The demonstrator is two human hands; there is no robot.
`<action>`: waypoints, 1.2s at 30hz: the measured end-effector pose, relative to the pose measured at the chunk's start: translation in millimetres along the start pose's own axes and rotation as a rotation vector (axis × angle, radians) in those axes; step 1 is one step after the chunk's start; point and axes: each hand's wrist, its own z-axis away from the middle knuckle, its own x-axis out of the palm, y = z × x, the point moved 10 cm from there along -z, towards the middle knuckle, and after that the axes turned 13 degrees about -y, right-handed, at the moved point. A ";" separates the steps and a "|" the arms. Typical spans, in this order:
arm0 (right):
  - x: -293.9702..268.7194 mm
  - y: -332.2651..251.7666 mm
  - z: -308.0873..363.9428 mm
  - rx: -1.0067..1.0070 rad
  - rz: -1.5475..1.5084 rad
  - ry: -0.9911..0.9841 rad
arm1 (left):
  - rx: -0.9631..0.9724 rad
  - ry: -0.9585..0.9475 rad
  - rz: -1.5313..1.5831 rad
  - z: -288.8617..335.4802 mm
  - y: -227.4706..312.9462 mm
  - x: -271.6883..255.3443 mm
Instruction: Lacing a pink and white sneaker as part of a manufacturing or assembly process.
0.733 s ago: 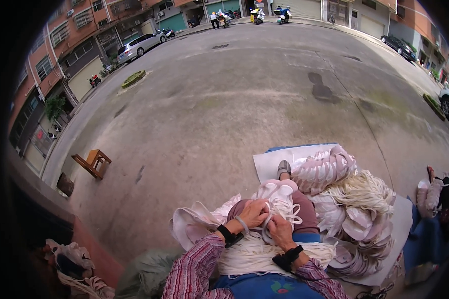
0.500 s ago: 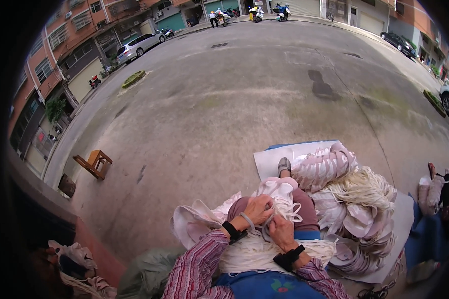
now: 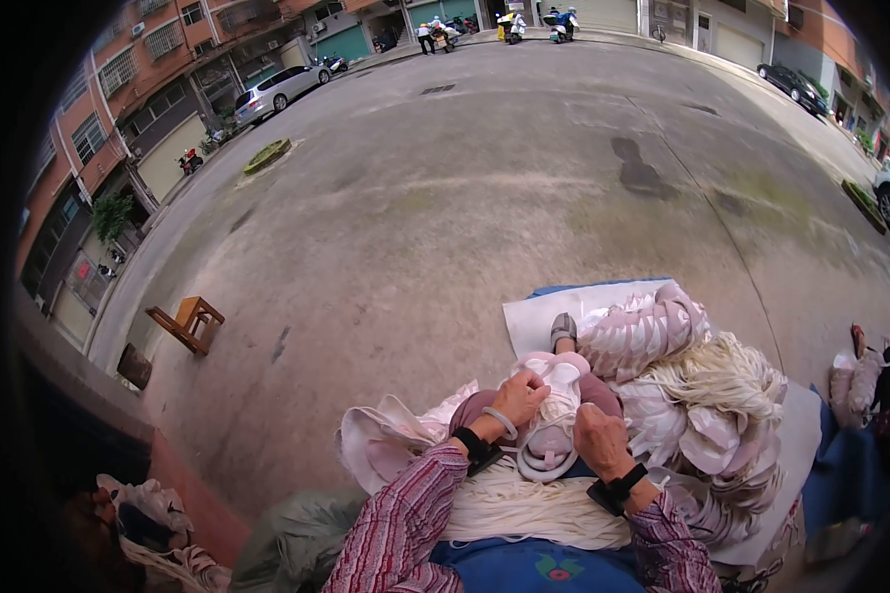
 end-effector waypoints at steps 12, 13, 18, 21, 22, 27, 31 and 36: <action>7.5 27.4 -32.1 0.086 -0.087 0.017 | 0.019 -0.061 -0.024 28.2 -22.2 -22.0; 10.1 28.0 -33.0 0.101 -0.075 -0.035 | 0.032 -0.040 -0.087 30.0 -12.3 -22.1; -41.9 8.8 -30.3 0.015 -0.210 0.022 | 0.141 0.027 -0.117 28.2 -26.8 -31.1; -122.7 -11.5 -24.0 -0.017 -0.310 0.137 | 0.350 -0.002 -0.252 27.4 -18.7 -28.5; -150.9 -28.6 -22.8 -0.053 -0.390 0.152 | 0.273 -0.045 -0.413 27.9 -25.4 -24.0; -251.7 -90.7 6.7 -0.455 -0.764 0.130 | 0.154 -0.136 -0.670 28.0 -32.6 -10.5; -293.9 -128.2 35.2 -0.795 -1.083 0.044 | 0.165 -0.202 -0.764 17.8 -17.5 2.2; -302.4 -167.4 26.7 -0.846 -1.262 -0.141 | 0.151 -0.168 -0.729 21.7 -36.9 -4.7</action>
